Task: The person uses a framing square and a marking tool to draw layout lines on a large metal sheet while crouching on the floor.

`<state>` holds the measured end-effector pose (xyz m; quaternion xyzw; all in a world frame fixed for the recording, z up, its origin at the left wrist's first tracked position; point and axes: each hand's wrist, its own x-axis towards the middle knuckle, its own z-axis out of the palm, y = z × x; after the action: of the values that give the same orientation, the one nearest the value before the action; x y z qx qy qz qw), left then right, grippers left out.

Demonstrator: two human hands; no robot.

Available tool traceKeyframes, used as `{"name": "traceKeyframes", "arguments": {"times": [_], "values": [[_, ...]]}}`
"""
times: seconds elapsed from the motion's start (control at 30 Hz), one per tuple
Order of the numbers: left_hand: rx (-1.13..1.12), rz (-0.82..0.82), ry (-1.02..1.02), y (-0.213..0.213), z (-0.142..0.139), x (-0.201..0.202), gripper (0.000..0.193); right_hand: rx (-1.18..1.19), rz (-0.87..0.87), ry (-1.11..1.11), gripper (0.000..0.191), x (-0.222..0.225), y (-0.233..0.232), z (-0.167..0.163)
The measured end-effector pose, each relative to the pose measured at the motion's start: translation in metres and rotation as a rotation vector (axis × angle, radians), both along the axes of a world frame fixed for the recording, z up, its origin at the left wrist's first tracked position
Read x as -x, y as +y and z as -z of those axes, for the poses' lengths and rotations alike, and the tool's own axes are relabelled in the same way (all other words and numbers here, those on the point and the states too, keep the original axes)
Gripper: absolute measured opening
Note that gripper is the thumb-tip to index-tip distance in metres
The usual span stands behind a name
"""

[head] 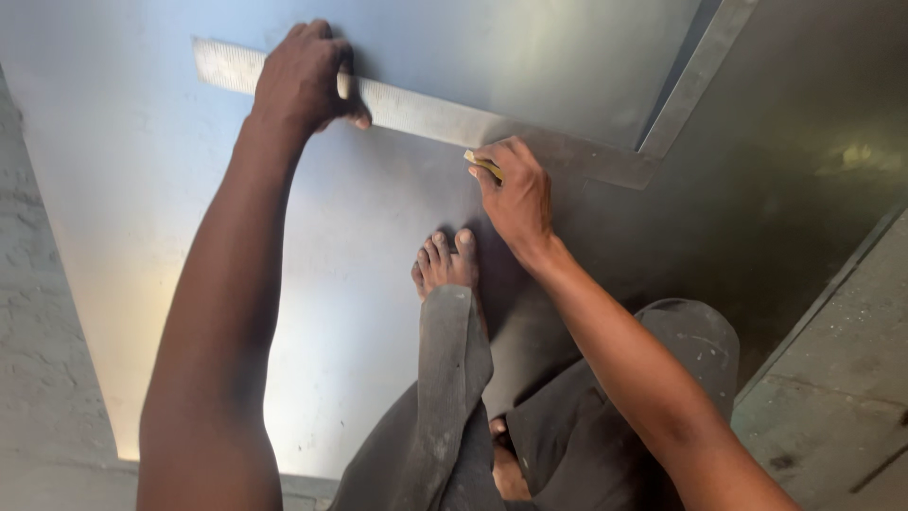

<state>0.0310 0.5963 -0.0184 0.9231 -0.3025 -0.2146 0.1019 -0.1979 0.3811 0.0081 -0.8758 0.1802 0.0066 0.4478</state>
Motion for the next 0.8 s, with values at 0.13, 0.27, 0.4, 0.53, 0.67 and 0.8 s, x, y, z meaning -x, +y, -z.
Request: {"name": "traceKeyframes", "arguments": {"times": [0.13,0.27,0.4,0.53,0.67,0.8], "values": [[0.004,0.018,-0.019,0.002,0.004,0.0,0.065,0.082,0.003,-0.126,0.014,-0.008,0.004,-0.003],[0.002,0.023,-0.024,0.003,0.007,0.0,0.065,0.067,-0.023,-0.035,0.012,-0.008,0.004,-0.005],[-0.003,0.009,-0.015,0.002,0.009,0.003,0.064,0.063,-0.044,-0.02,0.011,-0.008,0.001,0.001],[0.036,0.043,-0.03,0.004,0.007,0.001,0.064,0.045,-0.076,0.033,0.007,-0.007,-0.003,0.012],[0.029,0.055,-0.027,0.003,0.002,-0.005,0.065,-0.156,-0.566,0.3,0.012,0.0,0.001,0.017],[0.005,0.013,-0.035,0.0,-0.001,-0.003,0.072,-0.143,-0.195,0.106,0.013,0.0,0.009,0.013]]}}
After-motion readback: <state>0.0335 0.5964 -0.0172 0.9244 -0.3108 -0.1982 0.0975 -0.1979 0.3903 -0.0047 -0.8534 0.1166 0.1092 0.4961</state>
